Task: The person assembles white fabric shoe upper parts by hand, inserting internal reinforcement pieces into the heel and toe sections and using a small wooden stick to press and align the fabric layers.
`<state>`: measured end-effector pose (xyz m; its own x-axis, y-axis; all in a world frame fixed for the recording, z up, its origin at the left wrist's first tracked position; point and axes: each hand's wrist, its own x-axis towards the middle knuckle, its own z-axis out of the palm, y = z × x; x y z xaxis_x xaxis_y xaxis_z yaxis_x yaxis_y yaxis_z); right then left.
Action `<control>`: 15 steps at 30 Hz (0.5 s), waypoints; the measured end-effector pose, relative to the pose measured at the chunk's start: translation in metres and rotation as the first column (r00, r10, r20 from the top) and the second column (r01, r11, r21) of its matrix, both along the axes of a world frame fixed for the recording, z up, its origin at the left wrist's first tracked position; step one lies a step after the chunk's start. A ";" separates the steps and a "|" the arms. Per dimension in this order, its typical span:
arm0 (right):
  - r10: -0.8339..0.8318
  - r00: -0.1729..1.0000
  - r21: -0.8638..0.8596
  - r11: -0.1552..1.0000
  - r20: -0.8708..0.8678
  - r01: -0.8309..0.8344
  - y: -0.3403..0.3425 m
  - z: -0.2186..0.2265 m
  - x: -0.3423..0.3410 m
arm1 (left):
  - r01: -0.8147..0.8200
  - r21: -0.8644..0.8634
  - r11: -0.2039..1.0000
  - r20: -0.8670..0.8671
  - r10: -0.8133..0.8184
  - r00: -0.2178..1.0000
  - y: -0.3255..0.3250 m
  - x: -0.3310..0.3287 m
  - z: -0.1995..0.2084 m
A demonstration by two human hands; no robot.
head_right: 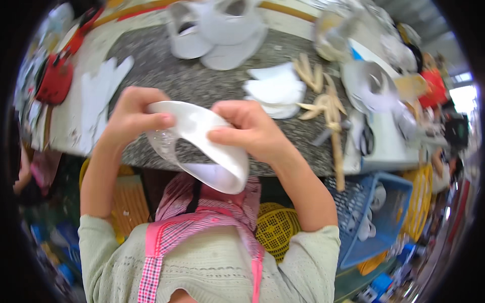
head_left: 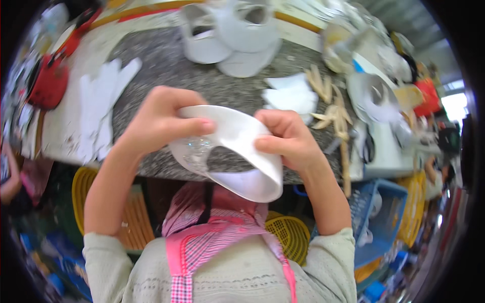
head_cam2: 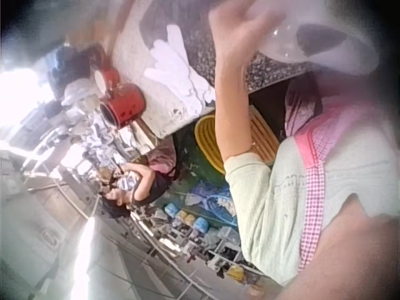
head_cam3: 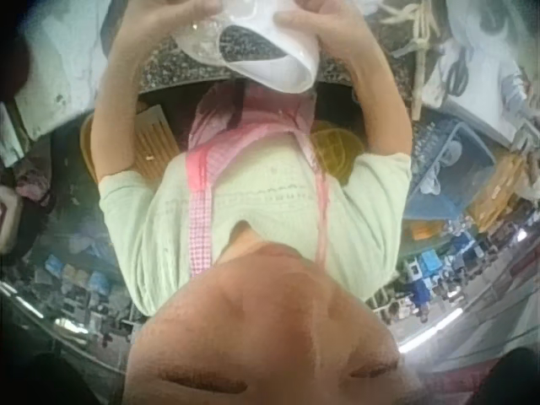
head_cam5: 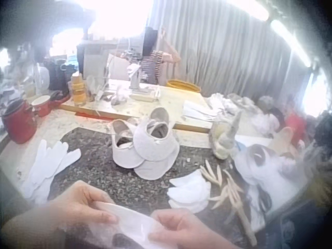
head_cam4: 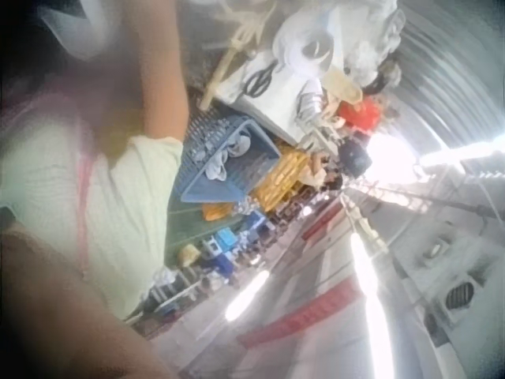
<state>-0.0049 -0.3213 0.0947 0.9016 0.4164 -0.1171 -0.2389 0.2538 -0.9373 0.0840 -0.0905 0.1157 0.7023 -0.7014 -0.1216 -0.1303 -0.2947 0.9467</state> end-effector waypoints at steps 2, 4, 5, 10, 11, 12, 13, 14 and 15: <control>-0.172 0.940 -0.263 0.931 0.294 0.252 -0.021 0.027 -0.006 | -0.183 -0.204 0.962 0.047 0.196 0.979 0.000 0.001 -0.009; -0.270 0.666 -0.391 0.636 0.695 0.666 -0.056 0.051 -0.014 | -0.353 -0.222 0.909 0.465 0.416 0.781 -0.002 0.008 -0.001; -0.265 0.537 -0.396 0.438 0.801 0.807 -0.083 0.051 -0.014 | -0.330 -0.243 0.912 0.468 0.408 0.784 -0.003 0.005 -0.004; 0.321 0.782 -0.471 -0.656 0.535 0.591 -0.258 -0.007 -0.042 | -0.023 -0.021 1.000 0.087 0.025 0.996 -0.003 -0.032 -0.038; 0.251 0.856 -0.491 -0.732 0.451 0.473 -0.279 -0.029 -0.056 | 0.073 0.039 0.997 0.026 -0.074 0.997 -0.001 -0.042 -0.043; 0.177 0.916 -0.502 -0.791 0.360 0.350 -0.293 -0.045 -0.065 | 0.117 0.021 0.993 0.016 -0.117 0.993 0.006 -0.051 -0.051; 0.254 0.884 -0.480 -0.764 0.392 0.432 -0.298 -0.049 -0.070 | 0.162 0.019 0.987 0.020 -0.162 0.987 0.013 -0.056 -0.058; 0.364 0.804 -0.432 -0.699 0.471 0.569 -0.288 -0.045 -0.070 | 0.164 -0.008 0.986 -0.023 -0.164 0.986 0.019 -0.064 -0.061; 0.417 0.707 -0.436 -0.576 0.571 0.692 -0.269 -0.038 -0.069 | 0.159 -0.031 0.987 -0.080 -0.161 0.984 0.029 -0.074 -0.064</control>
